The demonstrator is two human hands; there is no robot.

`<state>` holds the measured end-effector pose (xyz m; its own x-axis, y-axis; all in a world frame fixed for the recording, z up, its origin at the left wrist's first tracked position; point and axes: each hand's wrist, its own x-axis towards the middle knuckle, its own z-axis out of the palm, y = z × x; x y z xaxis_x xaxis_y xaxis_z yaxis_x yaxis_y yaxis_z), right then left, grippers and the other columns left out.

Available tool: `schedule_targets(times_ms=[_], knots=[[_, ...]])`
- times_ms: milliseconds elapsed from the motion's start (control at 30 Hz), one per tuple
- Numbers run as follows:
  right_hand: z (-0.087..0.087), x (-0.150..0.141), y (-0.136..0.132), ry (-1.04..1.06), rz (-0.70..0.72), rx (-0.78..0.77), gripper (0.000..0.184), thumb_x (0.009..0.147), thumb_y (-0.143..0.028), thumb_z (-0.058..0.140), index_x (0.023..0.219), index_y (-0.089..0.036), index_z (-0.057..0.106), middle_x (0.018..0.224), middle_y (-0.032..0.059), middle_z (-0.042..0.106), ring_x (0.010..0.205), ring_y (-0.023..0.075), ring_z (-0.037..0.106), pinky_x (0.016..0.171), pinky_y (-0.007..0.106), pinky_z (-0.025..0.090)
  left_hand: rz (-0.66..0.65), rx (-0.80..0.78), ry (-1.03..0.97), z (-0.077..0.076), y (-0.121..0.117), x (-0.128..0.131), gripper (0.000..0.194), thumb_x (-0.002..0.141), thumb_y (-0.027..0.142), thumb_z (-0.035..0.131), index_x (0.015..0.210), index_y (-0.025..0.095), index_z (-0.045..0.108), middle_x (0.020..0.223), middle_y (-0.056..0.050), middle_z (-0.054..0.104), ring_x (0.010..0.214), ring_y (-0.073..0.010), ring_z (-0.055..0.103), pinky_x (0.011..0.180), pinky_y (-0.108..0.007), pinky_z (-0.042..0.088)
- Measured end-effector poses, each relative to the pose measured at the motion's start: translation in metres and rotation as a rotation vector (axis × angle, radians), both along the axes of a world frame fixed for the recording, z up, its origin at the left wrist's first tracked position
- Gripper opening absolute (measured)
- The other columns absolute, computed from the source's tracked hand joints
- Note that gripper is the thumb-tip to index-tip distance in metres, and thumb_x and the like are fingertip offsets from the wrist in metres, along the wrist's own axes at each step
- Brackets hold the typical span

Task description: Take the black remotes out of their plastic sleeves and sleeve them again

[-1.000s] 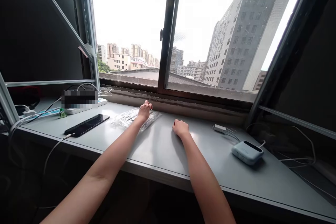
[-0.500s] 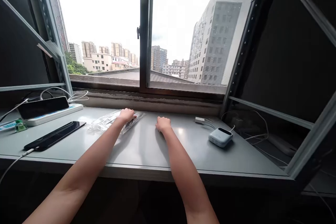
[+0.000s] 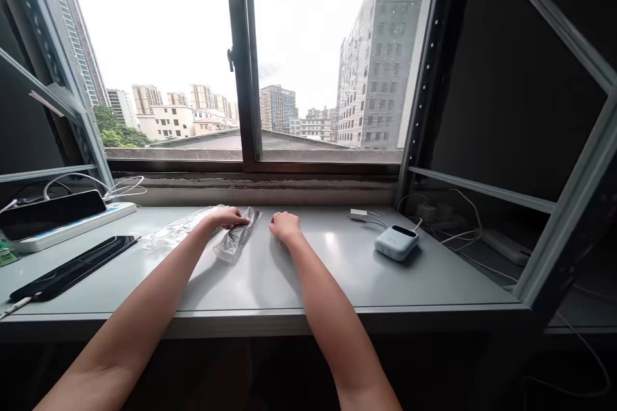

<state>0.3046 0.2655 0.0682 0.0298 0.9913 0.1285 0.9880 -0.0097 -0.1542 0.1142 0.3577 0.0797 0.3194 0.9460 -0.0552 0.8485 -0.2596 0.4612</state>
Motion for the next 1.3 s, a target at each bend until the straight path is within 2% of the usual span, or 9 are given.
schedule_targets(times_ms=[133, 200, 300, 400, 533, 667, 900, 1167, 1300], knots=[[0.003, -0.008, -0.006, 0.025, 0.043, 0.173, 0.029, 0.1, -0.025, 0.041, 0.112, -0.025, 0.067, 0.102, 0.0045, 0.073, 0.097, 0.0206, 0.066, 0.075, 0.026, 0.044, 0.065, -0.144, -0.305, -0.003, -0.004, -0.003, 0.044, 0.064, 0.049, 0.083, 0.062, 0.017, 0.052, 0.047, 0.004, 0.044, 0.05, -0.0114, 0.05, 0.053, -0.023, 0.045], [0.003, -0.011, -0.01, 0.076, 0.146, 0.325, 0.024, 0.099, -0.024, 0.044, 0.109, -0.026, 0.067, 0.096, 0.0018, 0.073, 0.089, 0.0191, 0.067, 0.071, 0.025, 0.042, 0.149, -0.154, -0.508, -0.003, -0.003, -0.004, 0.041, 0.064, 0.043, 0.085, 0.065, 0.016, 0.053, 0.049, 0.005, 0.046, 0.049, -0.0097, 0.049, 0.053, -0.022, 0.045], [0.001, -0.014, -0.014, 0.123, 0.313, 0.566, 0.02, 0.094, -0.015, 0.051, 0.107, -0.025, 0.063, 0.094, -0.0011, 0.07, 0.077, 0.0161, 0.065, 0.062, 0.024, 0.038, 0.304, -0.121, -0.885, 0.0, 0.0, -0.004, 0.028, 0.074, 0.027, 0.08, 0.069, 0.014, 0.057, 0.055, 0.001, 0.054, 0.051, -0.0093, 0.054, 0.054, -0.019, 0.048], [-0.001, -0.014, -0.012, 0.091, 0.399, 0.746, 0.012, 0.089, -0.012, 0.056, 0.095, -0.022, 0.06, 0.087, -0.001, 0.066, 0.072, 0.0157, 0.061, 0.058, 0.025, 0.034, 0.389, -0.125, -1.196, 0.001, 0.002, -0.002, 0.011, 0.085, 0.016, 0.068, 0.078, 0.012, 0.062, 0.061, -0.003, 0.06, 0.055, -0.0107, 0.06, 0.059, -0.019, 0.052], [-0.002, -0.008, -0.008, 0.067, 0.394, 0.984, 0.014, 0.089, -0.015, 0.058, 0.077, -0.022, 0.056, 0.08, 0.001, 0.061, 0.079, 0.0184, 0.056, 0.065, 0.027, 0.038, 0.439, -0.224, -1.347, 0.001, 0.004, 0.0, 0.005, 0.089, 0.014, 0.064, 0.092, 0.011, 0.065, 0.062, -0.003, 0.061, 0.053, -0.0097, 0.06, 0.056, -0.017, 0.054], [-0.001, 0.001, -0.006, 0.101, 0.32, 1.167, 0.021, 0.095, -0.023, 0.055, 0.075, -0.021, 0.06, 0.085, 0.0035, 0.061, 0.08, 0.0197, 0.053, 0.074, 0.03, 0.04, 0.433, -0.329, -1.457, 0.0, 0.006, -0.001, 0.008, 0.092, 0.017, 0.061, 0.092, 0.01, 0.064, 0.06, 0.0, 0.056, 0.048, -0.0063, 0.056, 0.048, -0.012, 0.05], [-0.007, -0.002, -0.007, -0.05, 0.404, 1.194, 0.016, 0.098, -0.028, 0.058, 0.087, -0.024, 0.069, 0.107, 0.0046, 0.065, 0.096, 0.0217, 0.054, 0.087, 0.036, 0.034, 0.403, -0.449, -1.566, -0.008, 0.012, -0.001, 0.007, 0.091, 0.013, 0.061, 0.084, 0.011, 0.06, 0.064, 0.0, 0.055, 0.047, -0.0054, 0.055, 0.045, -0.011, 0.048], [-0.007, -0.004, -0.01, -0.137, 0.426, 1.168, 0.018, 0.102, -0.026, 0.048, 0.095, -0.023, 0.064, 0.108, 0.0058, 0.064, 0.098, 0.0217, 0.053, 0.089, 0.037, 0.03, 0.382, -0.466, -1.567, -0.009, 0.012, 0.002, 0.011, 0.093, 0.013, 0.059, 0.082, 0.011, 0.059, 0.063, 0.0, 0.054, 0.047, -0.0053, 0.055, 0.046, -0.011, 0.049], [-0.01, -0.005, -0.006, -0.166, 0.413, 1.131, 0.021, 0.1, -0.021, 0.049, 0.086, -0.021, 0.065, 0.113, 0.0071, 0.063, 0.103, 0.0224, 0.052, 0.09, 0.038, 0.03, 0.401, -0.478, -1.585, -0.009, 0.011, 0.002, 0.008, 0.091, 0.014, 0.062, 0.083, 0.011, 0.061, 0.064, -0.001, 0.055, 0.047, -0.0052, 0.054, 0.046, -0.01, 0.049]])
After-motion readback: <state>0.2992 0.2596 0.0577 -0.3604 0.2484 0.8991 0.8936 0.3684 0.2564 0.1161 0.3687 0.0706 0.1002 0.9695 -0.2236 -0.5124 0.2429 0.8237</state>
